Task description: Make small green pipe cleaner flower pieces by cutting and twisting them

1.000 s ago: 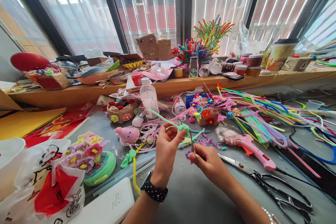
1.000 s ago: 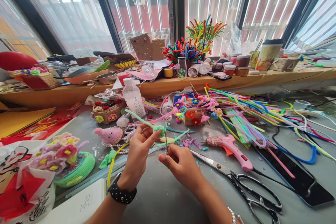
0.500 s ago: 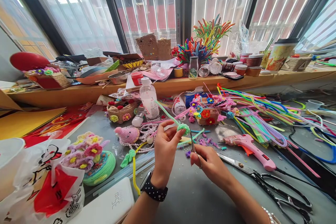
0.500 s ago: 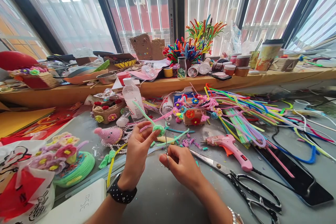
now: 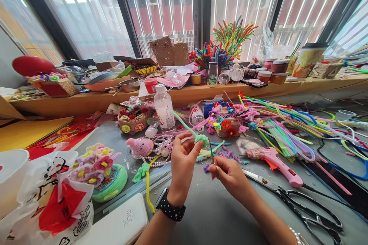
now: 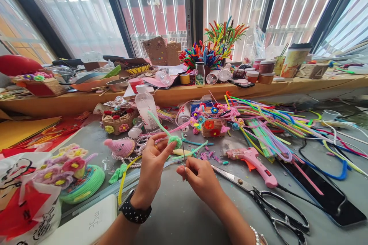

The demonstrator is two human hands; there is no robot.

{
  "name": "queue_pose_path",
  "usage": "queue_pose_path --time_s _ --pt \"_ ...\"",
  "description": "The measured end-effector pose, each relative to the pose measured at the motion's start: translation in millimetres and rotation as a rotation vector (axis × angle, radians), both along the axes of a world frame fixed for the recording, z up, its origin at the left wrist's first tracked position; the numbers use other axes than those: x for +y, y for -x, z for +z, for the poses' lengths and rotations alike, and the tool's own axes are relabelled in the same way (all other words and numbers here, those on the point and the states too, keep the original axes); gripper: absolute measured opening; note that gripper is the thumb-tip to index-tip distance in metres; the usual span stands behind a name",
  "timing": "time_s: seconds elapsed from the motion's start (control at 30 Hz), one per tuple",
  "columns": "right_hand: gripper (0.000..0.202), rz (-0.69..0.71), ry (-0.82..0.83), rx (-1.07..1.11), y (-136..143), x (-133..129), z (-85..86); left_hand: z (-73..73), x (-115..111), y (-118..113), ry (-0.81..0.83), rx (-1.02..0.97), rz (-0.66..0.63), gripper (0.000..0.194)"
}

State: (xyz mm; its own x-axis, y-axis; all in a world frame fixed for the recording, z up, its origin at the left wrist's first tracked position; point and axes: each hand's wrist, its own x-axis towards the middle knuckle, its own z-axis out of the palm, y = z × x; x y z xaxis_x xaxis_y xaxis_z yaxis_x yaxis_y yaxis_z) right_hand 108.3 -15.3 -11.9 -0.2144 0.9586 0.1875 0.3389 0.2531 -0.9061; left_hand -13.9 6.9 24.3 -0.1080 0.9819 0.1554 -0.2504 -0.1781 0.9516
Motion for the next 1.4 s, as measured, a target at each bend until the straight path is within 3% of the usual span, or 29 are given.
queue_pose_path --time_s 0.33,0.67,0.97,1.4 --pt "0.054 0.092 0.019 0.000 0.8 -2.1 3.5 -3.1 1.1 -0.1 -0.016 0.012 0.000 0.030" --pt "0.045 -0.009 -0.015 -0.034 0.7 -0.4 -0.2 -1.3 1.0 -0.8 -0.013 0.006 0.035 0.027" --pt "0.046 0.046 0.011 -0.016 1.0 -3.3 4.0 -3.8 1.4 -0.6 -0.017 0.012 0.010 0.029" --pt "0.045 -0.046 -0.023 -0.045 -0.1 -3.5 3.0 -1.2 0.2 0.0 -0.017 0.006 0.040 0.028"
